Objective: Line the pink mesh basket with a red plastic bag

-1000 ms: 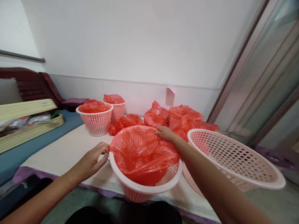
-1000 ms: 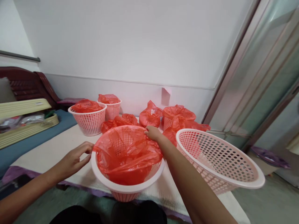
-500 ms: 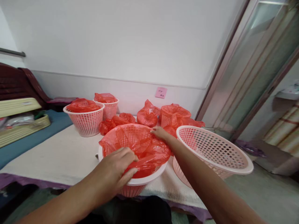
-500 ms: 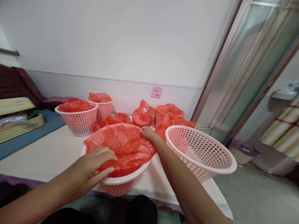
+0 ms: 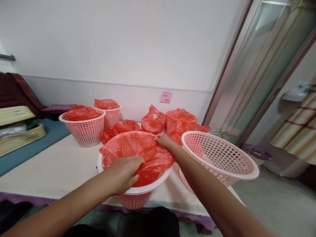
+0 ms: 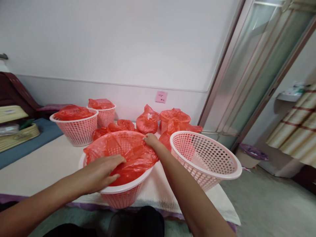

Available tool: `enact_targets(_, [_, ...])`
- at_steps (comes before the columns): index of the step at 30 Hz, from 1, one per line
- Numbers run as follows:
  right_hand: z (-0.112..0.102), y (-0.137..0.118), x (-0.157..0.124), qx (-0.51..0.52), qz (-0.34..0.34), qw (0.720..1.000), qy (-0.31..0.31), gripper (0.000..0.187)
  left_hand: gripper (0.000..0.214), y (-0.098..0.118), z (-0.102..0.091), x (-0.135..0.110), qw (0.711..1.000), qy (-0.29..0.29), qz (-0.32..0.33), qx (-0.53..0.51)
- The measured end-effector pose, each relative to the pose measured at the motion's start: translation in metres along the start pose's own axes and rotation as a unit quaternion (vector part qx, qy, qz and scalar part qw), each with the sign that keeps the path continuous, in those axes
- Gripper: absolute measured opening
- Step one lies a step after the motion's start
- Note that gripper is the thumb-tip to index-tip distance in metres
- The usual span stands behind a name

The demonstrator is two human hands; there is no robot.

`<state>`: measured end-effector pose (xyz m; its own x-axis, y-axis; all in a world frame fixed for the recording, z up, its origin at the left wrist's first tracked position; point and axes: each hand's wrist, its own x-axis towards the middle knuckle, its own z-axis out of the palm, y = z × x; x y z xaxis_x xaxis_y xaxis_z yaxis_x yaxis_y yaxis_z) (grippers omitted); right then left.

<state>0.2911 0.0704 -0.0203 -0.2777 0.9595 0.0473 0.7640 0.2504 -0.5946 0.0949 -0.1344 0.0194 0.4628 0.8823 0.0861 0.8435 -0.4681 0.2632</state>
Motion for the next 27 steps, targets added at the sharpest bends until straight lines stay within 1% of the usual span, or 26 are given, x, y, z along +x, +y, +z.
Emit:
enact_targets(3, [-0.001,-0.002,-0.001,-0.006,0.006,1.000,-0.011,0.024,0.038,-0.002,0.007,-0.002,0.998,0.051,0.027,0.006])
enact_targets(6, [-0.001,-0.003,0.000,-0.016,0.011,1.000,-0.013,0.024,0.053,-0.007,0.016,-0.008,0.985,0.142,0.084,0.047])
enact_targets(9, [0.000,-0.002,0.001,-0.026,0.016,0.999,-0.012,0.024,0.053,-0.012,0.022,-0.014,0.955,0.237,0.139,0.111])
enact_targets(11, [0.000,-0.001,0.001,-0.029,0.016,0.999,-0.011,0.024,0.046,-0.013,0.023,-0.018,0.936,0.278,0.168,0.137])
enact_targets(13, [0.001,-0.001,0.001,-0.030,0.016,0.999,-0.010,0.024,0.037,-0.010,0.020,-0.021,0.922,0.302,0.197,0.140])
enact_targets(15, [0.001,0.000,0.002,-0.030,0.017,0.999,-0.008,0.024,0.027,-0.004,0.017,-0.024,0.916,0.316,0.213,0.125])
enact_targets(18, [0.001,0.000,0.002,-0.024,0.022,0.999,-0.005,0.024,0.016,0.011,0.019,-0.028,0.918,0.328,0.205,0.089])
enact_targets(20, [0.000,-0.001,0.002,-0.015,0.027,1.000,-0.005,0.024,0.013,0.018,0.027,-0.030,0.922,0.323,0.198,0.077])
enact_targets(23, [0.000,-0.001,0.000,0.015,0.037,0.999,-0.012,0.024,0.008,0.021,0.045,-0.031,0.913,0.339,0.206,0.095])
enact_targets(25, [-0.001,-0.002,-0.003,0.048,0.044,0.998,-0.021,0.024,0.016,0.019,0.053,-0.032,0.904,0.363,0.209,0.087])
enact_targets(27, [-0.001,-0.004,-0.006,0.090,0.049,0.994,-0.029,0.025,0.020,0.015,0.057,-0.034,0.903,0.366,0.213,0.074])
